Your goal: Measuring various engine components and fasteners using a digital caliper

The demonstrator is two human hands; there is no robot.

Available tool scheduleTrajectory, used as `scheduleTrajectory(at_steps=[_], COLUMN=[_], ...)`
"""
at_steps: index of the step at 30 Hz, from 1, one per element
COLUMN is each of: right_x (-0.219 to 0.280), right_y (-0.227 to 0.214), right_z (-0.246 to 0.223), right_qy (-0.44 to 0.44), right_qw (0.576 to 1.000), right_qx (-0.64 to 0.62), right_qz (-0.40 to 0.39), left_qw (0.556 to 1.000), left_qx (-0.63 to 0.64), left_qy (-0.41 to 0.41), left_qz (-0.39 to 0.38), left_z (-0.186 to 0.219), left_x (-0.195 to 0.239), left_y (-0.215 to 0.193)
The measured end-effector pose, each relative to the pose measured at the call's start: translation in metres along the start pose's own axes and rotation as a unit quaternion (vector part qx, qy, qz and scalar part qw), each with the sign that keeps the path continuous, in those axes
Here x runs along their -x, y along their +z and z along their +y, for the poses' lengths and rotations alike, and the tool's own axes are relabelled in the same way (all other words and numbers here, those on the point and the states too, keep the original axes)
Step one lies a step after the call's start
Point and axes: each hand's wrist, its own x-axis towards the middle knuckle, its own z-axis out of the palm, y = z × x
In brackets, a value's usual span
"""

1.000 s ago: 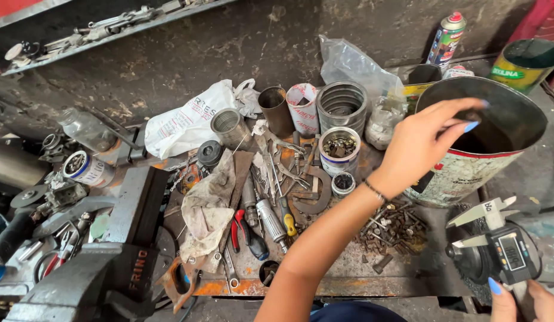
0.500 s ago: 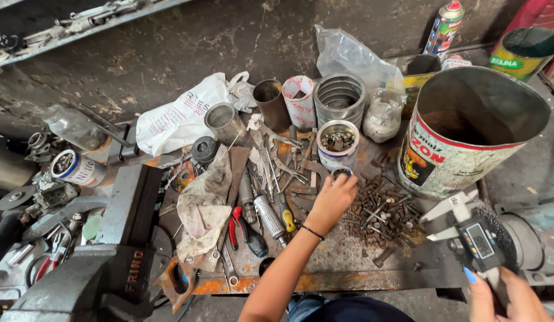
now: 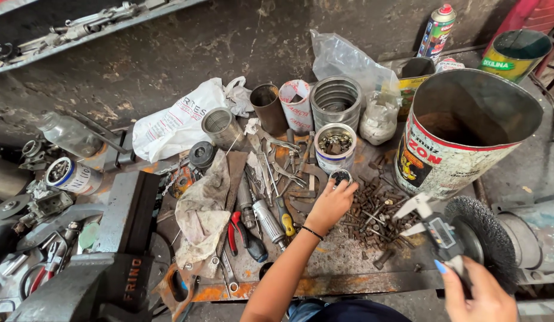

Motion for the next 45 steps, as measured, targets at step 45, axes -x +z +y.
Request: scheduleTrajectory(at_steps=[45], right_x=[0.0], right_y=[0.067], right_z=[-0.021], right_qy=[-0.074], right_qw=[0.974], right_qx=[0.208], right_qz=[-0.056], left_qw=[0.631], left_qx=[0.637], left_qy=[-0.415], left_qz=[0.154], left_z=[0.041], left_x=[0.051], left_y=[-0.109])
